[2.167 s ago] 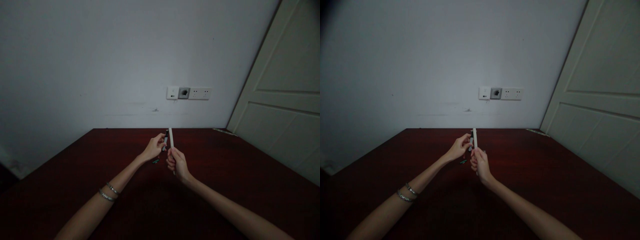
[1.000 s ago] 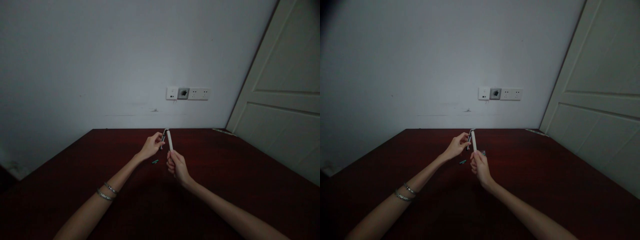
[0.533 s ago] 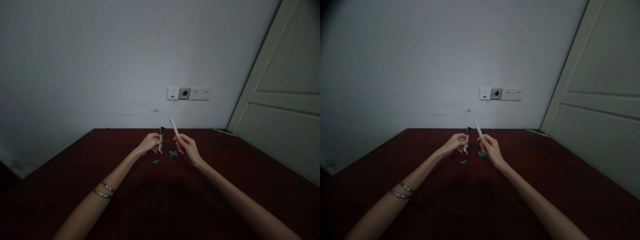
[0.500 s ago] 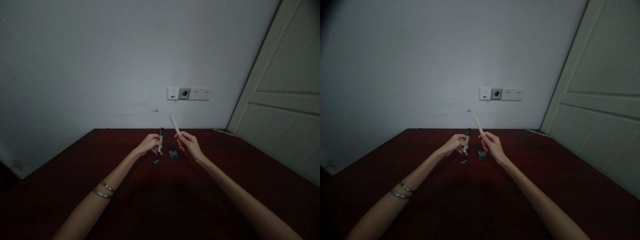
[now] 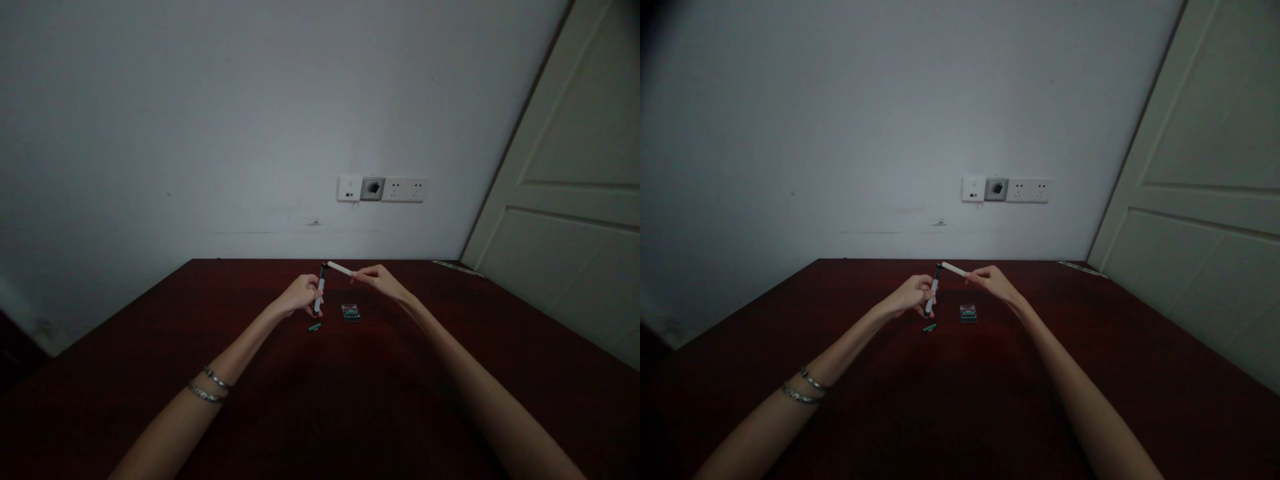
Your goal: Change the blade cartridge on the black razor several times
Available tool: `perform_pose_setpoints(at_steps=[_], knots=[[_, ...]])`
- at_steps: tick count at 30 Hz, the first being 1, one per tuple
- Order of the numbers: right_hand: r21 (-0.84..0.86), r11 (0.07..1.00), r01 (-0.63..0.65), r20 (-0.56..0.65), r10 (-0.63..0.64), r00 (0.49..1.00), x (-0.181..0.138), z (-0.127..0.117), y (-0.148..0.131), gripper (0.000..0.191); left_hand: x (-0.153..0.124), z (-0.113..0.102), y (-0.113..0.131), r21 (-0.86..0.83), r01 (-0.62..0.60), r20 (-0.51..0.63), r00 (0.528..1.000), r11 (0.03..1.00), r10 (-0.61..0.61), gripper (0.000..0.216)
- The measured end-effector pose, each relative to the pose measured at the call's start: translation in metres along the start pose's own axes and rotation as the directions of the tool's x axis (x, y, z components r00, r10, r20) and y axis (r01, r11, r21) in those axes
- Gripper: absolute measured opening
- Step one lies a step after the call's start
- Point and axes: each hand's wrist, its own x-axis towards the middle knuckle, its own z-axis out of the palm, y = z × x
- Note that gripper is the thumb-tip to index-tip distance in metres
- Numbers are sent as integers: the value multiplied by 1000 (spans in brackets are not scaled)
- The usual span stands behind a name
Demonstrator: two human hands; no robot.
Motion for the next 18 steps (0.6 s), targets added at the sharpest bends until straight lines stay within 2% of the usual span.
perform_pose_setpoints(at_steps=[5, 9, 14, 18], knots=[[47, 999, -13, 42, 11, 999, 1, 0, 1, 37, 1, 1, -4, 27, 14, 17, 1000, 1000, -14, 12], [10, 1000, 18, 79, -19, 997, 5, 2, 3, 39, 0, 3, -3, 56, 20, 45, 999, 998, -23, 13], [-10, 999, -52, 101, 52, 993, 4, -4, 10, 43, 2, -1, -5, 88, 25, 16, 1000, 996, -26, 13], [-19, 1000, -17, 117, 19, 993, 5, 3, 5, 46, 3, 1, -8, 80, 23, 18, 1000, 997, -25, 14]])
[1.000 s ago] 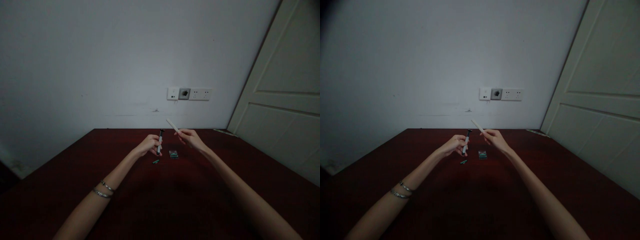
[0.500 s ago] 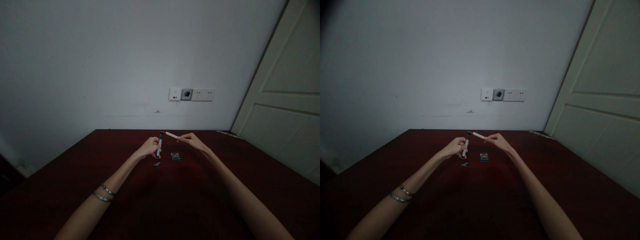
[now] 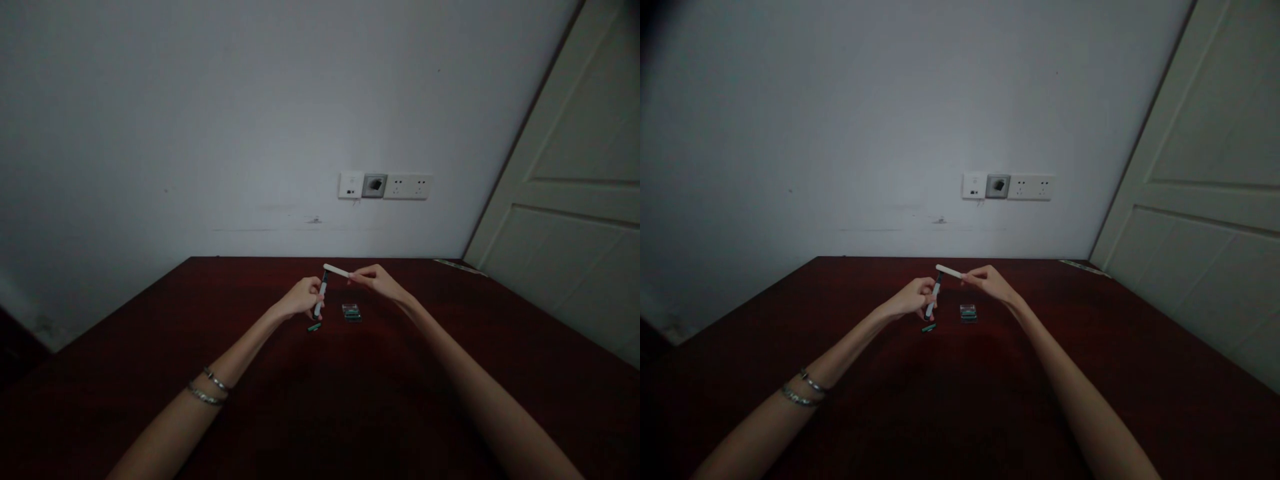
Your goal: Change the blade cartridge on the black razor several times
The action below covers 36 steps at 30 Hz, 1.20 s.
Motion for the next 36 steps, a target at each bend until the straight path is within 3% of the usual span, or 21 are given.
perform_pose_setpoints(at_steps=[4, 7, 10, 14, 18, 22, 29, 36], knots=[[-2, 1000, -15, -2, 15, 1000, 0, -7, 5, 47, 1, -1, 0, 19, -78, 30, 997, 997, 78, 14], [-3, 999, -51, 49, 51, 997, -5, -22, 10, 46, 4, -7, -6, 120, -249, -9, 968, 961, 252, 13], [5, 999, -35, 98, 35, 995, -10, -32, -2, 43, 8, -13, -18, 358, -466, -13, 864, 809, 503, 18], [-1, 1000, 17, 189, -17, 982, -13, -28, -33, 38, 10, -17, -28, 564, -557, 29, 751, 610, 659, 26], [-49, 999, 3, 269, 10, 963, -14, -25, -41, 38, 7, -16, -25, 599, -584, 25, 698, 548, 716, 28], [-48, 999, -22, 313, 36, 949, -15, -34, -33, 38, 4, -15, -20, 625, -583, 35, 686, 520, 727, 27], [-97, 995, 21, 286, 7, 958, -16, -28, -47, 37, 6, -17, -27, 673, -550, 26, 685, 494, 728, 30], [-117, 993, -13, 232, 40, 972, -17, -42, -28, 41, 7, -22, -27, 698, -577, 18, 607, 425, 794, 31]])
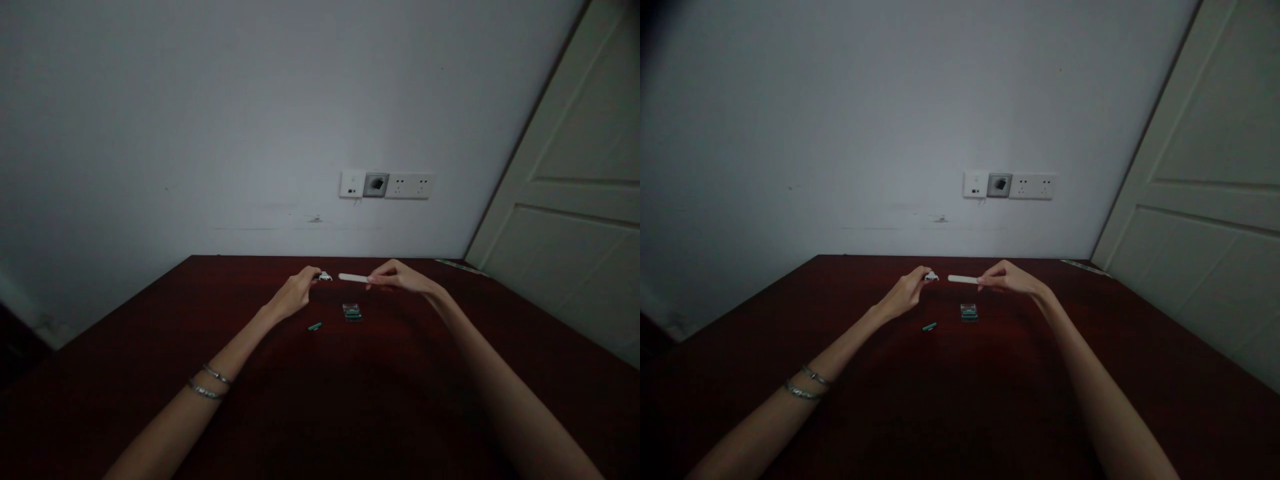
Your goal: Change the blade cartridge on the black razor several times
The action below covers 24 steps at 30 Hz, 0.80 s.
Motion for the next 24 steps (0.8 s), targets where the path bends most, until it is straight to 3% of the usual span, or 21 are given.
perform_pose_setpoints(at_steps=[7, 12, 20, 24], knots=[[54, 996, 74, 70, -78, 994, 5, 13, -17, 38, 0, 4, 3, 8, 13, 90, 996, 1000, -14, 34], [8, 1000, 10, -17, -10, 1000, 0, 0, 4, 38, -1, 4, -1, -31, 25, 37, 999, 999, -24, 33], [47, 997, 54, 74, -57, 996, 3, 11, -18, 37, 1, 4, 7, -7, 23, 79, 997, 1000, -22, 30], [14, 1000, 16, 11, -16, 1000, -2, 2, -10, 39, -1, 6, 3, -26, 36, 26, 999, 999, -35, 28]])
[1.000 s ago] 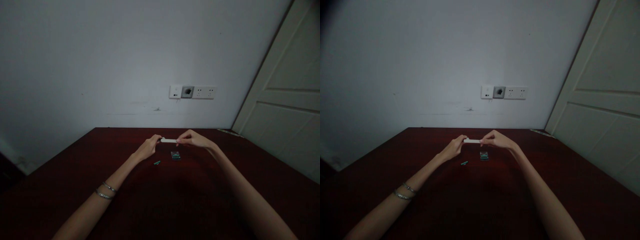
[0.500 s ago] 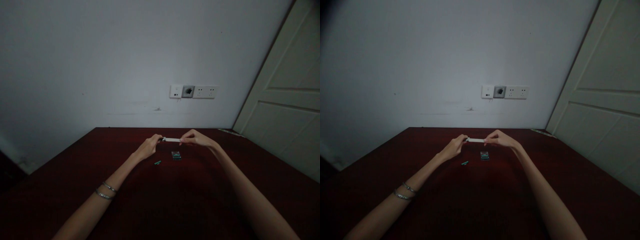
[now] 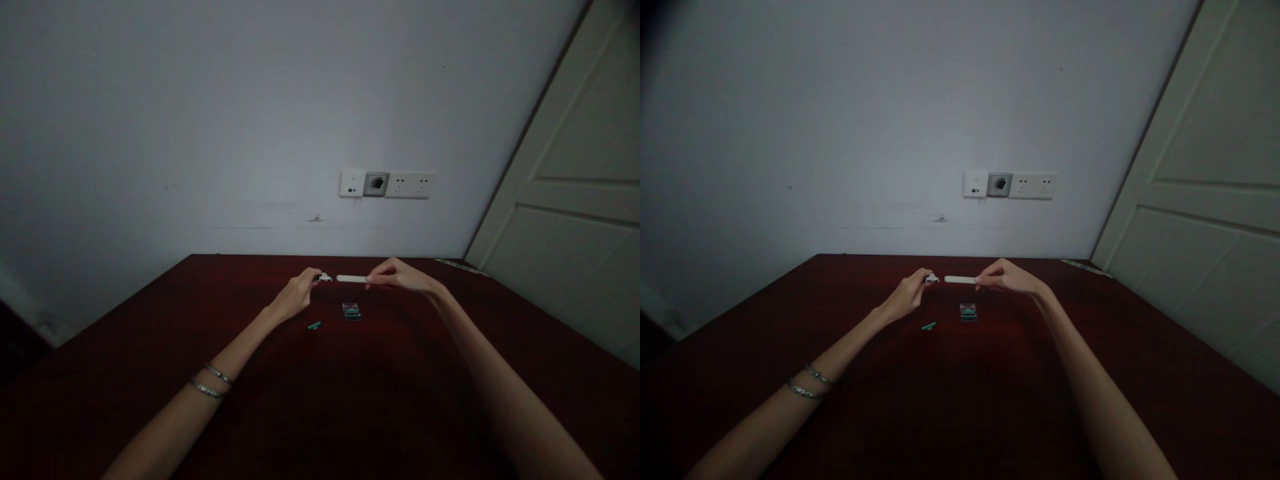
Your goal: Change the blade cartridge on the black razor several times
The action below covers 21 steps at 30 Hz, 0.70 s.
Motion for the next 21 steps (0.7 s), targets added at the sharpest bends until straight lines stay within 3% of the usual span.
perform_pose_setpoints(at_steps=[7, 13, 18, 21], knots=[[22, 999, 29, 44, -30, 999, 4, 6, -4, 38, 0, 1, 2, 30, -35, 47, 998, 999, 33, 32], [13, 1000, 6, -37, -6, 999, -1, -2, 9, 39, 3, -4, 1, 41, -51, 10, 999, 998, 50, 35], [58, 998, 35, 61, -39, 997, 2, 6, -7, 38, 4, -3, 6, 33, -51, 72, 996, 998, 49, 33], [41, 999, -7, 37, 5, 999, 1, 1, 0, 39, 6, -6, 8, -33, -27, 1, 1000, 999, 27, 28]])
